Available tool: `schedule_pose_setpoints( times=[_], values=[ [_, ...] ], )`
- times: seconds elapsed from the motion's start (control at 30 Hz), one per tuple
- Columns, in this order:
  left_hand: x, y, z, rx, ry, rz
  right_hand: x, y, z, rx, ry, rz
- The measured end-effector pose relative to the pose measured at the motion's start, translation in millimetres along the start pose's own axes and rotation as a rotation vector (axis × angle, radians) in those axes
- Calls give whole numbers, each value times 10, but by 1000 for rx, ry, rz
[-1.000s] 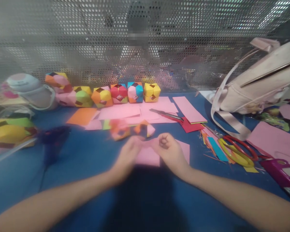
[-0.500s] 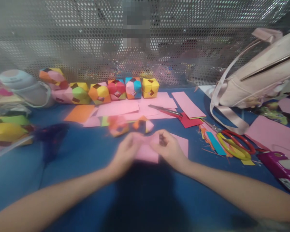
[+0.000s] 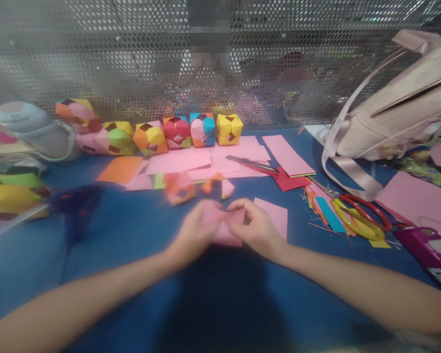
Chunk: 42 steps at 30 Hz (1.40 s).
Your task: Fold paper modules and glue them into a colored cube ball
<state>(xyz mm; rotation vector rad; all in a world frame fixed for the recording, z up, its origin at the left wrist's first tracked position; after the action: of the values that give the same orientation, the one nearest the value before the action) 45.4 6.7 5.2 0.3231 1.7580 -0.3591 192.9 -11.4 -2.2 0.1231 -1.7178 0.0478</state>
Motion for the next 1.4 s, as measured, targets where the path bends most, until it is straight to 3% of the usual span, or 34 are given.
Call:
schedule_pose_setpoints(
  times=[0.23,0.63,0.93,1.4],
  values=[
    [-5,-7,-5,-10,-21,-3,5,-7,-3,1,13,15],
    [-15,-25,-8,-16,30,-46,-53,9,-39,-152,77,-36],
    [-178,-52,73,91,107,15,55,-33,-31,-71,-11,-157],
    [-144,-44,96,45,197,-48,15,-14,-10,-34,139,-13]
  ],
)
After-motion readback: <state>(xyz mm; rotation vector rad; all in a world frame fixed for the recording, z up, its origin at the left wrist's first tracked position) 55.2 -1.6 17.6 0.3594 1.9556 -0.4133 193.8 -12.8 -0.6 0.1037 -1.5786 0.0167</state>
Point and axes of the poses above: each hand's wrist, its own y-axis towards the middle knuckle, its own z-axis out of the palm, x = y × z, the point moved 3 cm from there along y, towards the middle knuckle, and after that the axes turned 4 degrees about x, right-handed, at the moved point
